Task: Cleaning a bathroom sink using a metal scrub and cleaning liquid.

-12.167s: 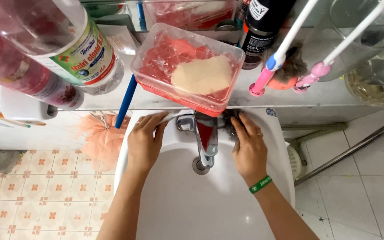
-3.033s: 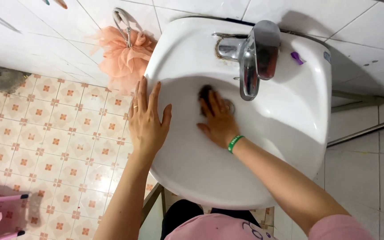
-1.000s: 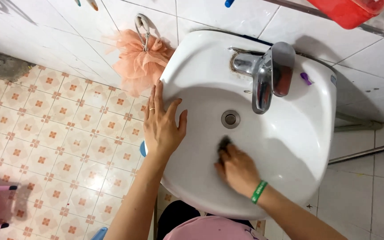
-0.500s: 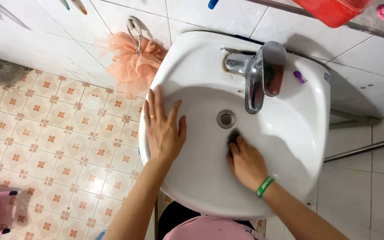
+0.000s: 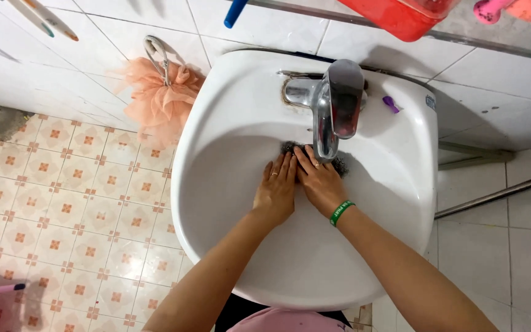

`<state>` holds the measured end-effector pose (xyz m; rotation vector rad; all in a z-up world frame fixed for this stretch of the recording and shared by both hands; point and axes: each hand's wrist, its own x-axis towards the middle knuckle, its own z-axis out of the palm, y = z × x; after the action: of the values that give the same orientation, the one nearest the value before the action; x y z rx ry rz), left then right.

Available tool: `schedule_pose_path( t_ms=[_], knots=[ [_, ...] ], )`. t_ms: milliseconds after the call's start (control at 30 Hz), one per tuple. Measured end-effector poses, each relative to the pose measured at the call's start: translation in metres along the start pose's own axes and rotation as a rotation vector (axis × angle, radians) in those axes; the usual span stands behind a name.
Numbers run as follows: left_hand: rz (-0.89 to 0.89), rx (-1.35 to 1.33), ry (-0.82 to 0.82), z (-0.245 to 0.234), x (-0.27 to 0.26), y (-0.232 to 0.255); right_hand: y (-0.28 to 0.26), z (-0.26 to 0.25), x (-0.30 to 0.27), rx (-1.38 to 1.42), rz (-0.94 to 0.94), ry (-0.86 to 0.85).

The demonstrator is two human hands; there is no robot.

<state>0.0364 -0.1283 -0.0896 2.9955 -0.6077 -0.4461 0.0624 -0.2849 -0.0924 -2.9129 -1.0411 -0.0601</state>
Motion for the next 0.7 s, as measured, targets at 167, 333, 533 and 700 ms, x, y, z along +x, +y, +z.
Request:
schedule_pose_path(
  t_ms=[167,333,533,700],
  knots=[
    [0.094,-0.081,-0.049,-0.003,-0.005,0.011,-0.012,0.021,-0.034,-0.024,0.121,-0.026],
    [0.073,-0.110,0.039,0.002,0.003,0.009,-0.019,0.020,-0.020,-0.127,0.174,-0.100],
    [-0.021,-0.280,0.161,-0.013,-0.020,-0.040,-0.040,0.013,0.002,-0.018,0.064,-0.068],
    [0.037,-0.383,0.242,-0.013,-0.025,-0.041,-0.006,0.013,-0.003,0.033,0.022,-0.055]
  ],
)
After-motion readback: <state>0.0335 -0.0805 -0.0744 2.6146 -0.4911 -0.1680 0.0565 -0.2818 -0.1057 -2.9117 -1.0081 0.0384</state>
